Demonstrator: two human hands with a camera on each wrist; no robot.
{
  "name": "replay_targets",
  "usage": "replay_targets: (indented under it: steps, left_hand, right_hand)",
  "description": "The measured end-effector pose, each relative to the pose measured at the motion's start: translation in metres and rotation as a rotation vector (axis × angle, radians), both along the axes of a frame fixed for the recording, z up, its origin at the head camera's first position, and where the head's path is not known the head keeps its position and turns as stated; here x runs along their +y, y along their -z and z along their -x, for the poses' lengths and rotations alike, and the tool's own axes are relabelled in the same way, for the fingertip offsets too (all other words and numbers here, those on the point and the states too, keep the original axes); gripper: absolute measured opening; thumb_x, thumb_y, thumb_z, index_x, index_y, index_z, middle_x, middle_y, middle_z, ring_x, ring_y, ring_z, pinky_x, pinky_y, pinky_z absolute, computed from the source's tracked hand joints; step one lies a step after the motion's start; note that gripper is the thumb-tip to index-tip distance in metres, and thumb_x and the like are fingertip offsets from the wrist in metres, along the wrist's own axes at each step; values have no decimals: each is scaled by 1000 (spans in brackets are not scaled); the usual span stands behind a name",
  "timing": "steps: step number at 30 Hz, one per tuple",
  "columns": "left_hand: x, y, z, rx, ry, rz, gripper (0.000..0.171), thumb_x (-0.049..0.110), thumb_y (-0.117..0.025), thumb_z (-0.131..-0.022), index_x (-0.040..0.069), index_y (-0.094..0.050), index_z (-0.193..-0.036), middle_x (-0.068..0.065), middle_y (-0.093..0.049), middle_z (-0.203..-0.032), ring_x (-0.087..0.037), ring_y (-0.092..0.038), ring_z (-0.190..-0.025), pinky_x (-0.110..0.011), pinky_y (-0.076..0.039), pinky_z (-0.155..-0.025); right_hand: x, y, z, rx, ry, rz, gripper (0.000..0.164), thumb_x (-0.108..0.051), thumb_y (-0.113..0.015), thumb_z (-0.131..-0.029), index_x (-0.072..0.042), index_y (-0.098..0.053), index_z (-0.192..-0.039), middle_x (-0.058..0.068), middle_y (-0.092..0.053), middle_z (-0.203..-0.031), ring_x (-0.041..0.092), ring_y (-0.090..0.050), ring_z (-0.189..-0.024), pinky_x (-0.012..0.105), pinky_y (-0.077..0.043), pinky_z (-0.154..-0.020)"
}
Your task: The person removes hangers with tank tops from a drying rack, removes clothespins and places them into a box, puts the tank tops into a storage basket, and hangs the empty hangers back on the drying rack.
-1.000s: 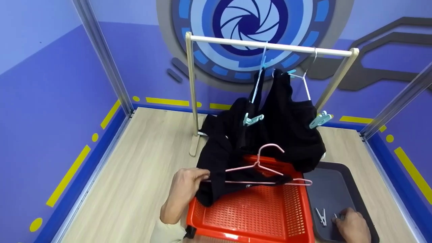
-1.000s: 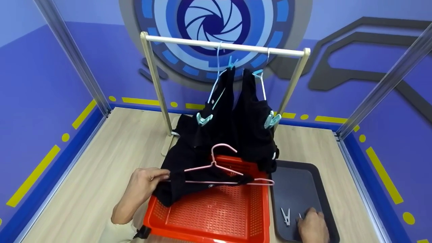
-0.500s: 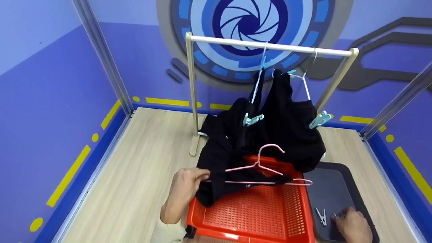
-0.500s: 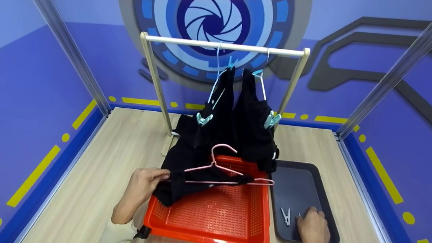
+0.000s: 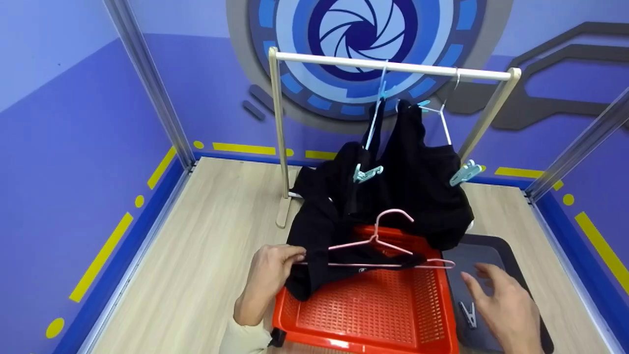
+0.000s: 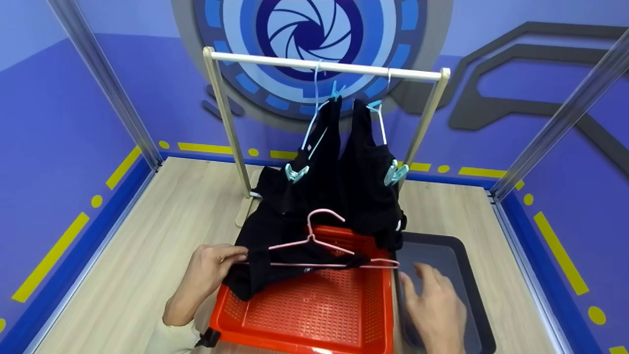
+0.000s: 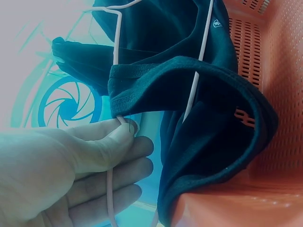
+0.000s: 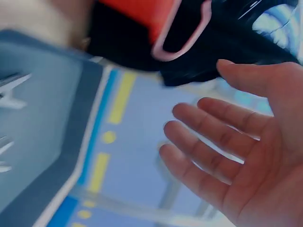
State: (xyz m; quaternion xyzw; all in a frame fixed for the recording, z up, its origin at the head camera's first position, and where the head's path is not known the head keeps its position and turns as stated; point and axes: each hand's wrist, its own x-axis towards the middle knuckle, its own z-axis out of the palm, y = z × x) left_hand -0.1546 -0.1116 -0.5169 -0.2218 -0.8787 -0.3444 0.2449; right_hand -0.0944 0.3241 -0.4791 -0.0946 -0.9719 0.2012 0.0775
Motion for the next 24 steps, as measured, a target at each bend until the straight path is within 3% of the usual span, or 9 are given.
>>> replay_targets:
  steps: [5, 9, 13, 19, 22, 24]
  left_hand:
    - [0, -1, 0, 9, 1, -4, 10, 1, -86, -85, 11, -85, -90, 1, -80, -88, -17, -78, -78, -37, -63, -71]
    - [0, 0, -1, 8, 4, -12, 11, 1, -86, -85, 10, -86, -90, 1, -80, -88, -16, -78, -78, -37, -63, -71]
    - [0, 0, -1, 4, 6, -17, 11, 1, -85, -85, 10, -86, -90, 1, -81, -89, -17, -78, -79, -37, -63, -72]
    - [0, 0, -1, 13, 8, -14, 12, 0, -86, -84, 10, -86, -91, 0, -81, -89, -17, -78, -79, -37, -63, -72]
    - [0, 0, -1, 27, 10, -18, 13, 0, -86, -83, 10, -86, -90, 1, -80, -88, -17, -78, -78, -36, -63, -71]
    - [0, 0, -1, 39, 12, -21, 14, -1, -86, -82, 11, -86, -89, 2, -80, -87, -17, -78, -78, -36, -63, -70]
  right_hand:
    - [-25, -8, -1, 225, -195, -44, 40, -20, -86, -92, -3, -72, -126, 19, -74, -114, 43, -69, -103, 66, -54, -84]
    - [-36, -5, 9, 383, -365, -98, 40, -12, -89, -86, -9, -74, -123, 9, -74, -110, 35, -71, -98, 60, -58, -75]
    - [-43, 2, 25, 506, -515, -157, 33, -6, -86, -88, -11, -75, -119, 4, -75, -106, 27, -70, -91, 50, -59, -67]
    - [-53, 15, 42, 552, -632, -224, 30, -4, -81, -91, -5, -73, -119, 7, -73, -110, 29, -71, -92, 47, -60, -72]
    - [-55, 21, 46, 581, -665, -262, 26, -5, -76, -93, -2, -71, -118, 9, -70, -106, 31, -70, -84, 47, -59, -65]
    - [-56, 25, 48, 609, -674, -283, 18, -9, -68, -101, -2, -70, -117, 9, -67, -102, 32, -67, -78, 47, -56, -60]
